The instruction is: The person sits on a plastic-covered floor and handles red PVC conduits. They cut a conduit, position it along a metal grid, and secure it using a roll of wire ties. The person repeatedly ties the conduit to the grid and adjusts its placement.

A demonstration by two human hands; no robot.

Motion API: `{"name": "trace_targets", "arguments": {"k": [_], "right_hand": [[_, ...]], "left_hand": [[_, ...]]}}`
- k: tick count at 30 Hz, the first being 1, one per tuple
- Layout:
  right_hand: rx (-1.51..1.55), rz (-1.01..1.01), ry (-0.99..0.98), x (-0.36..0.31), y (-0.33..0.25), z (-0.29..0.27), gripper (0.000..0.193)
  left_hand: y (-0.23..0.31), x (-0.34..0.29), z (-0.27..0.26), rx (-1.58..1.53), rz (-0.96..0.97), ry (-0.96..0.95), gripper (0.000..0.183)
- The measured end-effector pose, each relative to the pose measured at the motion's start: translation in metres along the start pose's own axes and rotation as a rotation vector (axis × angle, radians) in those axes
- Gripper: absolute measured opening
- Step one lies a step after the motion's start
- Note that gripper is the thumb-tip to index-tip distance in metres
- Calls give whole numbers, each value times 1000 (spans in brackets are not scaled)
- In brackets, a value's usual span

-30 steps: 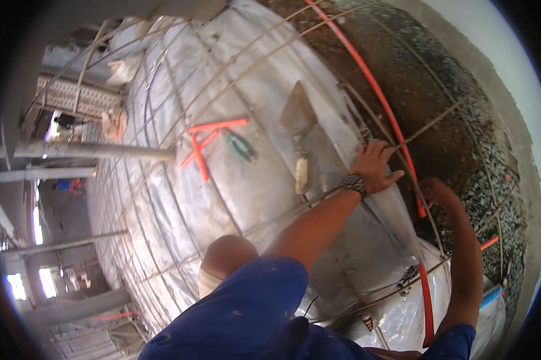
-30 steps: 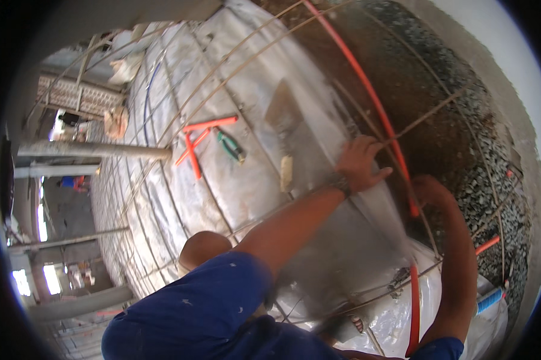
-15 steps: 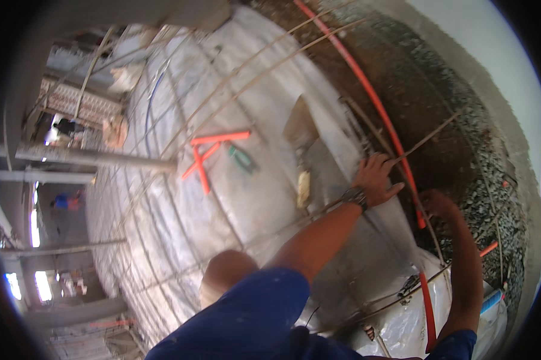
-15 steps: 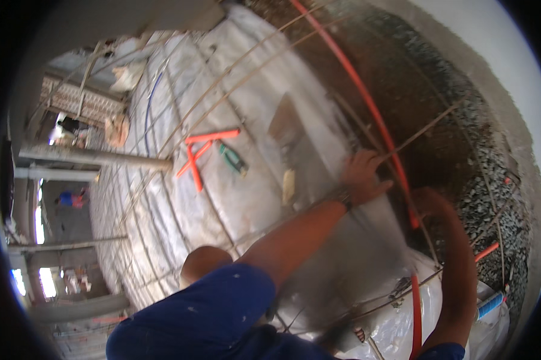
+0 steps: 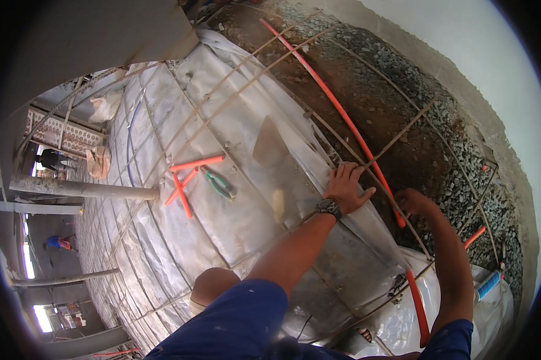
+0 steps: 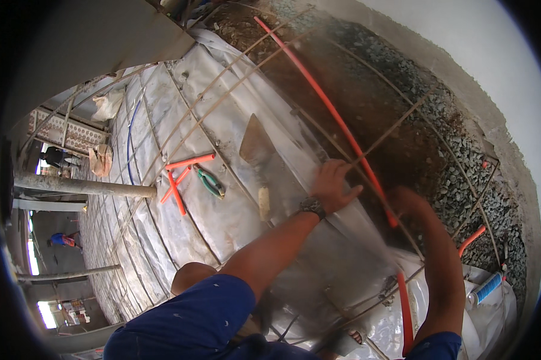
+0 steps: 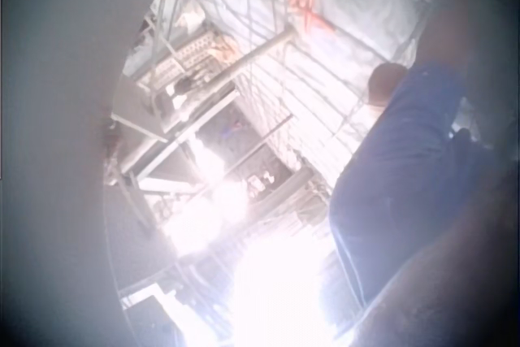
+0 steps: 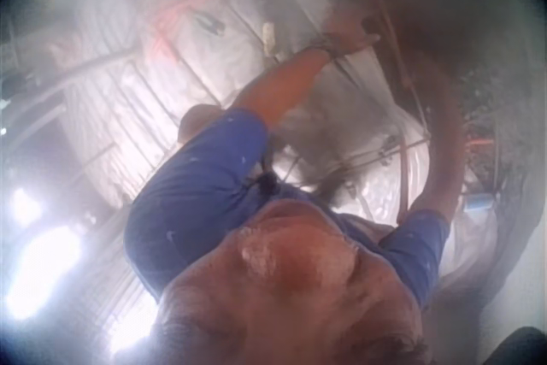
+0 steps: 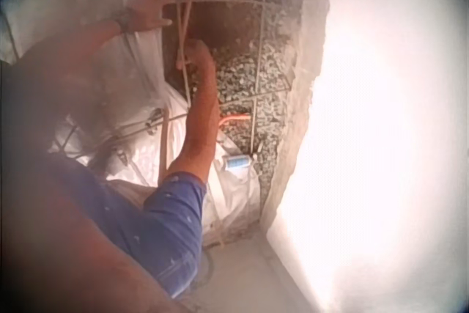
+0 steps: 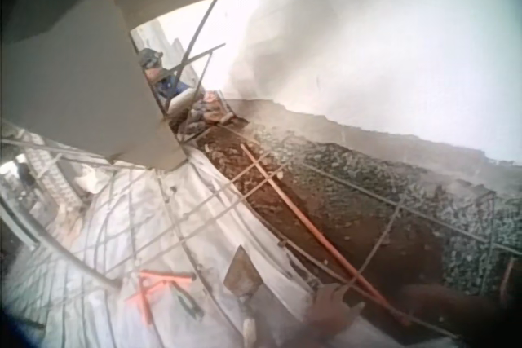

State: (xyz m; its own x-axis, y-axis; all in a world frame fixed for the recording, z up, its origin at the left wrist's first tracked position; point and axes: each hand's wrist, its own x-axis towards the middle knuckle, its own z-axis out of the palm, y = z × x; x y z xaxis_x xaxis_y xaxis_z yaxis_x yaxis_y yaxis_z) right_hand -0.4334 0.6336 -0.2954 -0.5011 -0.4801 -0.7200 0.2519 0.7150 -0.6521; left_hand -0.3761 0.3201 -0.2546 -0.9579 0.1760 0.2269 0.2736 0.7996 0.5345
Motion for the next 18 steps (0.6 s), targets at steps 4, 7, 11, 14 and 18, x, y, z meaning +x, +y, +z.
{"name": "trace_targets", "arguments": {"k": [4, 7, 11, 14, 18], "right_hand": [[46, 20, -45, 0, -4, -1, 30], [-10, 25, -7, -2, -9, 0, 28], [-60, 54, -1, -4, -15, 1, 28], [-80, 66, 7, -5, -16, 1, 28], [-101, 70, 11, -4, -16, 2, 27]], "left_hand": [[3, 0, -3, 9, -5, -8, 70], [3, 1, -5, 17, 11, 4, 69], [2, 0, -5, 21, 7, 5, 69], [2, 1, -5, 33, 11, 1, 68], [3, 1, -6, 14, 5, -10, 68]]}}
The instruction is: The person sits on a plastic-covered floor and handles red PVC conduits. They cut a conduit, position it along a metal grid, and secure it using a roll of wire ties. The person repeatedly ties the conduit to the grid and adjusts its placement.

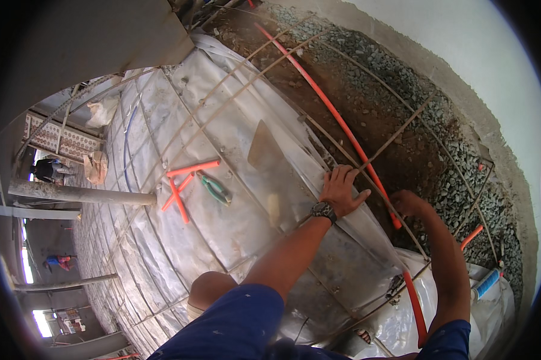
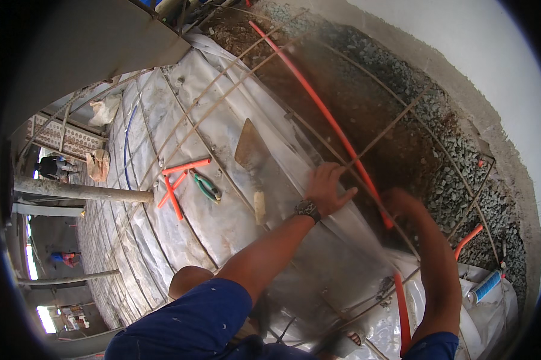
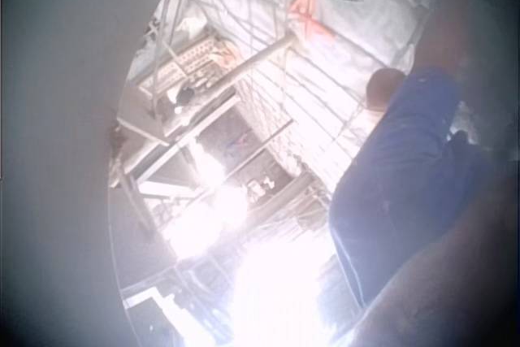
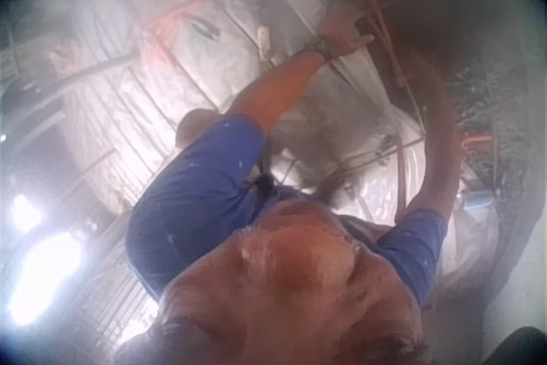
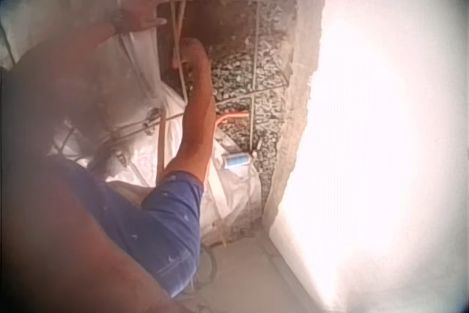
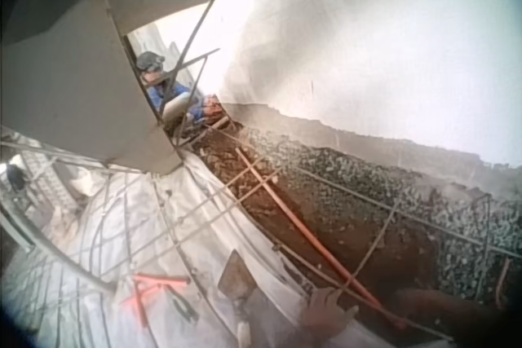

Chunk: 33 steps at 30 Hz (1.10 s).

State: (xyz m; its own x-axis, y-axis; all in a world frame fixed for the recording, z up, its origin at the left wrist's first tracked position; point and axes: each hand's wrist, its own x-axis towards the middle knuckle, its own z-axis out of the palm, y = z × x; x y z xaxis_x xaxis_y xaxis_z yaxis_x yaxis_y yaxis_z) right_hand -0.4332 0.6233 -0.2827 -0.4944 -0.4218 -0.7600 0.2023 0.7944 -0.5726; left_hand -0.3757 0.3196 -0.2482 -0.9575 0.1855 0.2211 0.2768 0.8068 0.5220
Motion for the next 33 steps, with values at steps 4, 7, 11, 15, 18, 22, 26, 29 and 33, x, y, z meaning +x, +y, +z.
{"name": "trace_targets", "arguments": {"k": [4, 7, 11, 15, 18, 22, 26, 29, 33], "right_hand": [[-29, 7, 9, 2, 0, 0, 26], [-36, 16, 3, 3, -1, 0, 25], [-65, -4, -13, 5, -1, -1, 25], [-40, -1, -14, 5, 2, 0, 26], [-44, -32, -13, 3, 5, 0, 26], [29, -56, -9, 3, 6, 0, 28], [-1, -10, -4, 2, 3, 1, 30], [-14, 1, 4, 0, 2, 3, 30], [-27, -1, -3, -6, 3, 8, 30]], "left_hand": [[1, 0, -1, 6, -6, -2, 68], [0, 0, -1, 9, 1, 2, 68], [0, 0, 0, 10, -1, 13, 68], [0, 0, 1, 5, 8, 28, 69], [1, 0, 0, 6, 7, 28, 69], [1, 1, -1, 1, -13, 1, 69], [2, 0, -2, 18, -33, -19, 69], [3, -1, -2, 22, -34, -9, 69], [8, -11, -1, 17, -43, -22, 69]]}}
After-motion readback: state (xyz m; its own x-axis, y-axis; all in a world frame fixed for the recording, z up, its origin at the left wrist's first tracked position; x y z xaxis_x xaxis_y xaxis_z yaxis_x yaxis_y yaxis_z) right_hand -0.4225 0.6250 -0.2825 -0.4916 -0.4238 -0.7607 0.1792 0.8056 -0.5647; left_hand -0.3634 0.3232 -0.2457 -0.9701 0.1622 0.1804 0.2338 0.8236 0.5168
